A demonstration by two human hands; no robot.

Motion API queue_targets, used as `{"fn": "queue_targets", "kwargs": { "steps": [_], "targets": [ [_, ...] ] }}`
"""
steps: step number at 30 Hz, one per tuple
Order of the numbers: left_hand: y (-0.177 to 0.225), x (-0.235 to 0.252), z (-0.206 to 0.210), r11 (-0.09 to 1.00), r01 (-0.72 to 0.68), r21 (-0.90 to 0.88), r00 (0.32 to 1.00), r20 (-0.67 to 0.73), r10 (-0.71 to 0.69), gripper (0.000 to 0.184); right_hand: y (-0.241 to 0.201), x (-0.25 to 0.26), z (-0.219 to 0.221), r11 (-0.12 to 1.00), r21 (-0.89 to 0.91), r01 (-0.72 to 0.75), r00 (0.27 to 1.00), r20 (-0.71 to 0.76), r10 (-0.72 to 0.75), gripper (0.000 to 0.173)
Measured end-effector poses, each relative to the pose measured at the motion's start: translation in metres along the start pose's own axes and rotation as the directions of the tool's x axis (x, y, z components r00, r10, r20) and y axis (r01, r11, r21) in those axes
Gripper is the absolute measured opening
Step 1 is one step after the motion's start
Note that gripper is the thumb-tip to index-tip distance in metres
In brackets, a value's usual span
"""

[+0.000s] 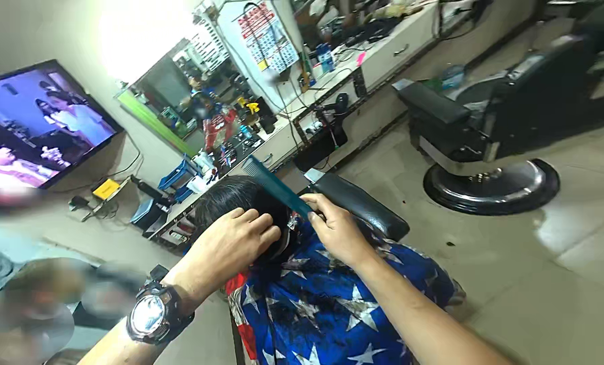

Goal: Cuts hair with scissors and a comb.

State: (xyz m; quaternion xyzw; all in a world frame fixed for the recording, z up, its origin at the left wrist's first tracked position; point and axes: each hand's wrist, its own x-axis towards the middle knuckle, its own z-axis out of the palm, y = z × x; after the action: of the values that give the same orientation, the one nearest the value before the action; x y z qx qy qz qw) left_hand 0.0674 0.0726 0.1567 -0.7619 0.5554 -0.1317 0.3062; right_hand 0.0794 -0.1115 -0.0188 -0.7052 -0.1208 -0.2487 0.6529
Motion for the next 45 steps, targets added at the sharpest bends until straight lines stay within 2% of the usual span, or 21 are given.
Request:
{"fn": "queue_targets", "kwargs": {
  "steps": [1, 3, 11, 15, 18, 20, 21, 24, 25, 26, 28, 31, 34, 36, 39, 41, 42, 45],
  "targets": [
    [0.0, -0.004, 0.002, 1.0, -0.017, -0.008, 0.999, -0.031, 0.017, 0.018, -0.003, -0.002, 0.008, 0.998, -0.039, 0.041, 0.998, -0.041, -0.042, 0.032],
    [0.0, -0.012, 0.005, 0.999, -0.048, 0.004, 0.996, -0.075, 0.048, 0.016, -0.006, -0.004, 0.021, 0.991, -0.097, 0.087, 0.99, -0.104, -0.098, 0.033],
    [0.011, -0.03, 0.0, 0.986, -0.161, 0.044, 0.968, -0.188, 0.166, 0.017, -0.009, -0.039, 0.055, 0.98, -0.163, 0.112, 0.97, -0.196, -0.144, 0.036],
    [0.018, -0.028, -0.002, 0.984, -0.166, 0.061, 0.958, -0.228, 0.176, 0.018, -0.023, -0.074, 0.065, 0.986, -0.135, 0.096, 0.983, -0.142, -0.115, 0.039],
    [0.018, -0.027, 0.003, 0.982, -0.185, 0.038, 0.942, -0.279, 0.188, 0.018, -0.031, -0.088, 0.068, 0.998, 0.061, 0.031, 0.999, -0.023, -0.03, 0.04],
    [0.015, -0.038, 0.007, 0.991, -0.119, -0.063, 0.921, -0.379, 0.086, 0.016, -0.036, -0.089, 0.061, 0.975, 0.206, -0.088, 0.991, 0.118, 0.065, 0.04],
    [0.011, -0.049, 0.009, 0.989, -0.03, -0.148, 0.908, -0.417, -0.035, 0.031, -0.038, -0.087, 0.058, 0.947, 0.279, -0.161, 0.975, 0.193, 0.109, 0.039],
    [-0.019, -0.077, 0.024, 0.926, 0.23, -0.299, 0.836, -0.427, -0.345, 0.12, -0.035, -0.082, 0.05, 0.866, 0.441, -0.236, 0.953, 0.281, 0.116, 0.038],
    [-0.027, -0.078, 0.031, 0.9, 0.294, -0.321, 0.831, -0.38, -0.406, 0.135, -0.035, -0.082, 0.048, 0.852, 0.462, -0.245, 0.95, 0.289, 0.117, 0.038],
    [-0.03, -0.075, 0.036, 0.875, 0.324, -0.36, 0.832, -0.331, -0.445, 0.139, -0.034, -0.082, 0.046, 0.845, 0.476, -0.245, 0.952, 0.285, 0.115, 0.038],
    [-0.025, -0.056, 0.037, 0.875, 0.32, -0.363, 0.849, -0.3, -0.435, 0.124, -0.033, -0.085, 0.046, 0.857, 0.465, -0.221, 0.965, 0.229, 0.124, 0.038],
    [-0.021, -0.031, 0.03, 0.934, 0.255, -0.25, 0.88, -0.34, -0.332, 0.079, -0.031, -0.086, 0.049, 0.931, 0.335, -0.142, 0.989, 0.096, 0.116, 0.039],
    [-0.033, -0.019, 0.029, 0.981, 0.091, -0.17, 0.915, -0.374, -0.15, 0.03, -0.032, -0.083, 0.041, 0.974, 0.214, -0.074, 0.996, 0.067, 0.061, 0.039],
    [-0.036, -0.013, 0.028, 0.994, -0.017, -0.107, 0.932, -0.362, -0.023, 0.01, -0.031, -0.082, 0.03, 0.981, 0.189, -0.033, 0.995, 0.104, 0.013, 0.037],
    [-0.037, -0.009, 0.024, 0.994, -0.109, 0.006, 0.933, -0.344, 0.104, 0.016, -0.025, -0.08, 0.017, 0.963, 0.269, 0.025, 0.994, 0.098, -0.053, 0.036],
    [-0.038, -0.007, 0.026, 0.984, -0.159, 0.08, 0.904, -0.389, 0.178, 0.019, -0.016, -0.073, 0.01, 0.916, 0.398, 0.06, 0.998, -0.005, -0.063, 0.033],
    [-0.038, -0.008, 0.027, 0.979, -0.179, 0.098, 0.89, -0.408, 0.203, 0.02, -0.014, -0.066, 0.009, 0.917, 0.387, 0.094, 0.995, -0.071, -0.072, 0.034],
    [-0.035, -0.018, 0.026, 0.971, -0.226, 0.083, 0.866, -0.439, 0.239, 0.02, -0.021, -0.053, 0.012, 0.996, 0.024, 0.086, 0.98, -0.18, -0.08, 0.041]
  ]
}}
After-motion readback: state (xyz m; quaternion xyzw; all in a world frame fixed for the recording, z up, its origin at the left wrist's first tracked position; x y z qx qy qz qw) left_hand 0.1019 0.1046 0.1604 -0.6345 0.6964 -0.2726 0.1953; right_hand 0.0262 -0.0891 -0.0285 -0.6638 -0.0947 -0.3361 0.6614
